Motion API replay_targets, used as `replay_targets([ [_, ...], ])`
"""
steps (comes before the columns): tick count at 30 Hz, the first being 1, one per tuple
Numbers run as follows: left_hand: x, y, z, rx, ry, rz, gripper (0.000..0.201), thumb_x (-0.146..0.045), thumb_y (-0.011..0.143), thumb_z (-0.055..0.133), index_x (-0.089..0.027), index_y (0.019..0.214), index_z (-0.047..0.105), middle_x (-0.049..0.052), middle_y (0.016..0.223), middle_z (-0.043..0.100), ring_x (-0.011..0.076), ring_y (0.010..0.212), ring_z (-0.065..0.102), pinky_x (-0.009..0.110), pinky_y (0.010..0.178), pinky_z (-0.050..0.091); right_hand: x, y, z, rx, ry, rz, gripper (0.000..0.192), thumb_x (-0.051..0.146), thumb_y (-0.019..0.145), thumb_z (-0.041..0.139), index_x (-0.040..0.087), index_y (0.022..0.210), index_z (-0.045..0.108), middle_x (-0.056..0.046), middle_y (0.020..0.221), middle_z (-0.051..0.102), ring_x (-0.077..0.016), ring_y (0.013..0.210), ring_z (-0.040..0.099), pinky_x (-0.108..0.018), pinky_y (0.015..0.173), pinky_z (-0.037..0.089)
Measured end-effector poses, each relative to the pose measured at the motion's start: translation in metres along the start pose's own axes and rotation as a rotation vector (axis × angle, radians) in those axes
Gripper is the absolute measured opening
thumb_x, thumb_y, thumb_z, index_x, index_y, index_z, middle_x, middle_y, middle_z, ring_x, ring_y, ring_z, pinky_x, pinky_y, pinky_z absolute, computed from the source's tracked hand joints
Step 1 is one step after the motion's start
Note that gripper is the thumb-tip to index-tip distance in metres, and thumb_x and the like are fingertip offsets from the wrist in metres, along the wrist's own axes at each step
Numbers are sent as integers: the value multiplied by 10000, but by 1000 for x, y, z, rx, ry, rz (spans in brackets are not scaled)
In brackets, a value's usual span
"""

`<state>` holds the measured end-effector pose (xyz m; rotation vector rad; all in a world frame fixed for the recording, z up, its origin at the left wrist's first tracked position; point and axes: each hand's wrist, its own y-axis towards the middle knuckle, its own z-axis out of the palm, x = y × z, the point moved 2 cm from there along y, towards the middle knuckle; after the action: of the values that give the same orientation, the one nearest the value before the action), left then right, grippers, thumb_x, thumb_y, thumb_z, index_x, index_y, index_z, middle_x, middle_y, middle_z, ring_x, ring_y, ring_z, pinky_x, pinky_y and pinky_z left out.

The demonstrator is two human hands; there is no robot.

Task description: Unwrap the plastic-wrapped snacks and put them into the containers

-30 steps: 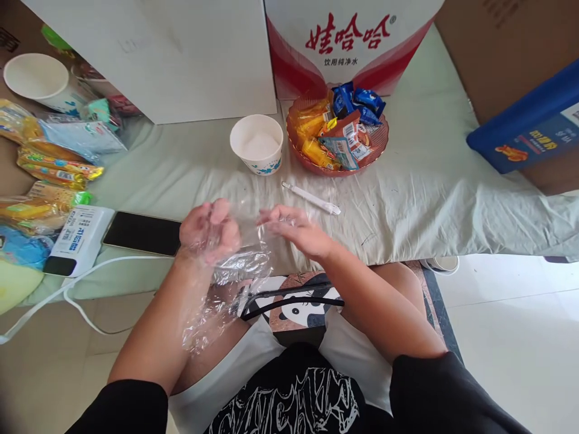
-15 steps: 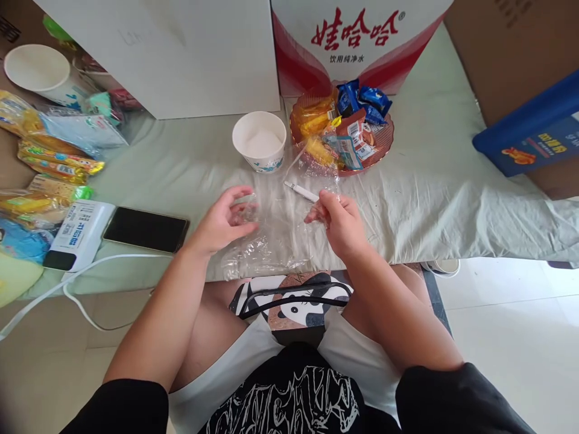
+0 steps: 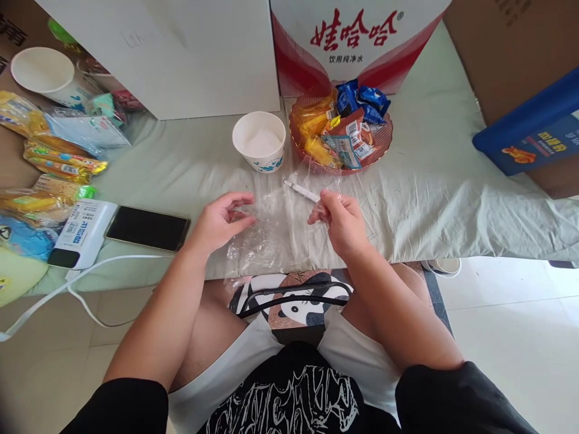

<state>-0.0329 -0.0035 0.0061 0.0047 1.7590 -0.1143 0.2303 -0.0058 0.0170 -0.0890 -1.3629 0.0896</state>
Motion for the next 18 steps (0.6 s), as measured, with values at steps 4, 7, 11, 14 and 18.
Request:
replay_targets([
  [4, 0, -1, -9, -236, -63, -35, 324, -519, 837, 742, -199, 819, 692, 91, 927, 755, 214, 876, 707, 279, 625, 510, 0, -2, 0, 4, -13, -10, 652, 698, 807, 767, 237, 529, 399, 49, 496, 374, -109, 491, 514, -301, 564, 466],
  [7, 0, -5, -11, -160, 37, 46, 367, -525, 762, 813, -231, 954, 705, 88, 1087, 756, 254, 1070, 711, 326, 783, 566, 1, -3, 0, 0, 10, 1, 635, 667, 789, 790, 238, 519, 407, 46, 490, 389, -114, 490, 512, -304, 570, 463],
  [11, 5, -11, 1, 77, 398, 174, 352, -351, 659, 896, -241, 965, 761, 99, 1322, 710, 318, 1292, 638, 459, 1117, 506, 1, -5, 2, -18, 30, 8, 616, 642, 765, 818, 234, 508, 435, 46, 489, 404, -113, 489, 515, -294, 559, 451],
  [14, 6, -7, 1, -112, 225, 109, 168, -377, 807, 753, -212, 819, 721, 84, 1040, 768, 246, 1021, 729, 396, 946, 585, 0, -4, 2, -11, 38, 9, 621, 640, 763, 823, 235, 511, 427, 49, 496, 394, -115, 499, 517, -297, 571, 478],
  [18, 4, 1, -11, -298, -282, -76, 373, -542, 731, 825, -221, 779, 641, 31, 835, 744, 190, 807, 737, 264, 625, 566, -1, -2, -2, -22, 44, 8, 627, 614, 779, 819, 240, 503, 398, 56, 481, 358, -121, 501, 506, -306, 583, 517],
])
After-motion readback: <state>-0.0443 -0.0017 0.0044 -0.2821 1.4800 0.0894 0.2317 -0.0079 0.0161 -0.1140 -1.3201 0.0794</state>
